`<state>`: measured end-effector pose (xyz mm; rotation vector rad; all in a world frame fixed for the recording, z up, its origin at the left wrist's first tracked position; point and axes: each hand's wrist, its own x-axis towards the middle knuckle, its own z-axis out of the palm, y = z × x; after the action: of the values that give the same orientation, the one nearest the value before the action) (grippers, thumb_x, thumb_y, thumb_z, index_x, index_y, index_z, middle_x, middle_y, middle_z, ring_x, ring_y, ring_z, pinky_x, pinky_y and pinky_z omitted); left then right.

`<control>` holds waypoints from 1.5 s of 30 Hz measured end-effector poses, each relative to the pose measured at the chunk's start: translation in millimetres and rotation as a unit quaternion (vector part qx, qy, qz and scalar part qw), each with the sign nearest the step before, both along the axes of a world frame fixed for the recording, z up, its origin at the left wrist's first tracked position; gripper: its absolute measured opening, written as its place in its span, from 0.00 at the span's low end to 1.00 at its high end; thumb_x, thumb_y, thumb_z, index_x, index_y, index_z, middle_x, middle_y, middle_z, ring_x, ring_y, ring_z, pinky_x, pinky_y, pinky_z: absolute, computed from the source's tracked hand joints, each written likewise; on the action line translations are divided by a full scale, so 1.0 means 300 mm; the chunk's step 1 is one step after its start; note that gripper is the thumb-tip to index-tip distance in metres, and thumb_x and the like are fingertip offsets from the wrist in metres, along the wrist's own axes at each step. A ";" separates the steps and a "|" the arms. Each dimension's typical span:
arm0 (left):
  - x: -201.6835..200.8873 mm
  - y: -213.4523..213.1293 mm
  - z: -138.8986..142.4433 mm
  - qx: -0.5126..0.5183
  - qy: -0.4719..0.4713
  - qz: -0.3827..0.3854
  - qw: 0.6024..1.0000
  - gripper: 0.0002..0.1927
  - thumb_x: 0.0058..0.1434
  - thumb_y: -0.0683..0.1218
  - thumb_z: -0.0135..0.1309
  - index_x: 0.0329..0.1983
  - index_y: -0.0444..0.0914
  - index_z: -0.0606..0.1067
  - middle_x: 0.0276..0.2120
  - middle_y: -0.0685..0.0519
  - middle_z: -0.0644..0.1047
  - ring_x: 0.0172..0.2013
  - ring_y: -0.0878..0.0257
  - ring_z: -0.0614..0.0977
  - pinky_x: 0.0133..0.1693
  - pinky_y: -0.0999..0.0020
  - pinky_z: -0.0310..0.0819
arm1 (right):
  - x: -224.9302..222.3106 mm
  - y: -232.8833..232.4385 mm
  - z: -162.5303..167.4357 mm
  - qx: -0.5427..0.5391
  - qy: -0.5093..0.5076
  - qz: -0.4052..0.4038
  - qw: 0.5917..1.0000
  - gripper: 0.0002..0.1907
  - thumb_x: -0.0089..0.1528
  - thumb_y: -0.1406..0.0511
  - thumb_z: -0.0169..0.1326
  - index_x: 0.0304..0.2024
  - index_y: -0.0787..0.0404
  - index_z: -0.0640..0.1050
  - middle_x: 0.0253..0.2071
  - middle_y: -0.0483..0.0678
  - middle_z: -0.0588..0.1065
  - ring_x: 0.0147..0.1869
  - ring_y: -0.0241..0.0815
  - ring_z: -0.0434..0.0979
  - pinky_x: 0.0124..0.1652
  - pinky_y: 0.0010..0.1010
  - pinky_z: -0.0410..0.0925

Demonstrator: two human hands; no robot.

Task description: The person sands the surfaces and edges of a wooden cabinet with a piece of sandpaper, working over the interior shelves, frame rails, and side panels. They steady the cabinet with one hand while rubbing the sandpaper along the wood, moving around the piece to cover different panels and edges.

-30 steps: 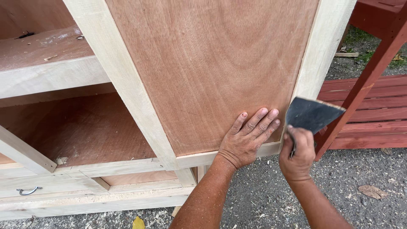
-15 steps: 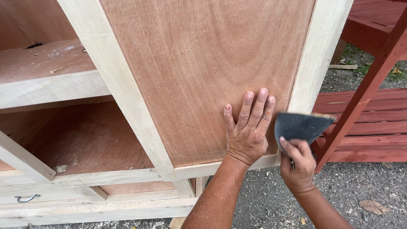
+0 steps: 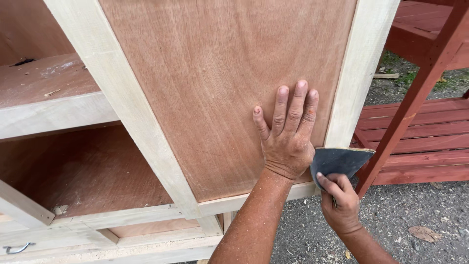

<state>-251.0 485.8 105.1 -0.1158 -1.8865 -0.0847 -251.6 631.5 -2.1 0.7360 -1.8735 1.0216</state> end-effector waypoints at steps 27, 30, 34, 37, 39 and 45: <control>-0.004 -0.044 0.025 -0.045 0.013 0.062 0.997 0.35 0.65 0.41 0.41 0.78 0.49 0.63 0.78 0.59 0.55 0.79 0.60 0.49 0.75 0.40 0.22 | -0.075 0.056 0.277 0.076 0.117 0.011 0.990 0.16 0.59 0.76 0.59 0.48 0.55 0.83 0.36 0.49 0.75 0.37 0.41 0.77 0.36 0.30 0.72; -0.011 -0.055 0.022 -0.056 0.010 0.066 0.996 0.35 0.65 0.41 0.41 0.78 0.48 0.62 0.78 0.59 0.55 0.78 0.59 0.49 0.75 0.40 0.23 | -0.014 0.062 0.192 0.136 0.054 0.059 0.987 0.16 0.54 0.73 0.61 0.43 0.54 0.84 0.32 0.46 0.75 0.34 0.40 0.78 0.33 0.31 0.73; -0.014 -0.063 0.011 -0.058 0.004 0.089 0.994 0.34 0.67 0.42 0.41 0.79 0.50 0.61 0.78 0.60 0.54 0.78 0.60 0.49 0.75 0.42 0.23 | -0.135 0.063 0.291 0.067 0.118 0.059 0.989 0.17 0.58 0.77 0.59 0.47 0.56 0.83 0.36 0.49 0.75 0.37 0.44 0.77 0.36 0.34 0.71; -0.007 -0.071 0.006 -0.056 0.001 0.106 0.993 0.34 0.68 0.43 0.40 0.79 0.52 0.60 0.79 0.61 0.54 0.78 0.61 0.50 0.75 0.43 0.25 | -0.226 0.055 0.364 0.038 0.139 0.055 0.988 0.18 0.59 0.78 0.59 0.49 0.57 0.82 0.38 0.50 0.76 0.39 0.45 0.78 0.38 0.34 0.71; -0.001 -0.083 0.006 -0.064 -0.007 0.114 0.991 0.34 0.69 0.43 0.40 0.79 0.52 0.59 0.79 0.61 0.53 0.78 0.61 0.50 0.75 0.44 0.26 | -0.212 0.050 0.330 0.028 0.150 0.058 0.987 0.19 0.58 0.78 0.59 0.50 0.57 0.83 0.38 0.50 0.76 0.38 0.44 0.78 0.37 0.34 0.71; 0.001 -0.129 0.018 -0.106 -0.012 0.154 0.982 0.35 0.67 0.43 0.41 0.79 0.54 0.59 0.79 0.64 0.52 0.78 0.63 0.49 0.77 0.48 0.27 | -0.067 0.074 0.148 0.181 0.101 0.111 0.972 0.20 0.50 0.75 0.61 0.42 0.51 0.85 0.30 0.46 0.76 0.32 0.41 0.78 0.33 0.31 0.74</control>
<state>-250.6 447.0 110.5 0.0336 -1.9120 0.3279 -271.6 653.8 42.2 1.2410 -1.8468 0.7097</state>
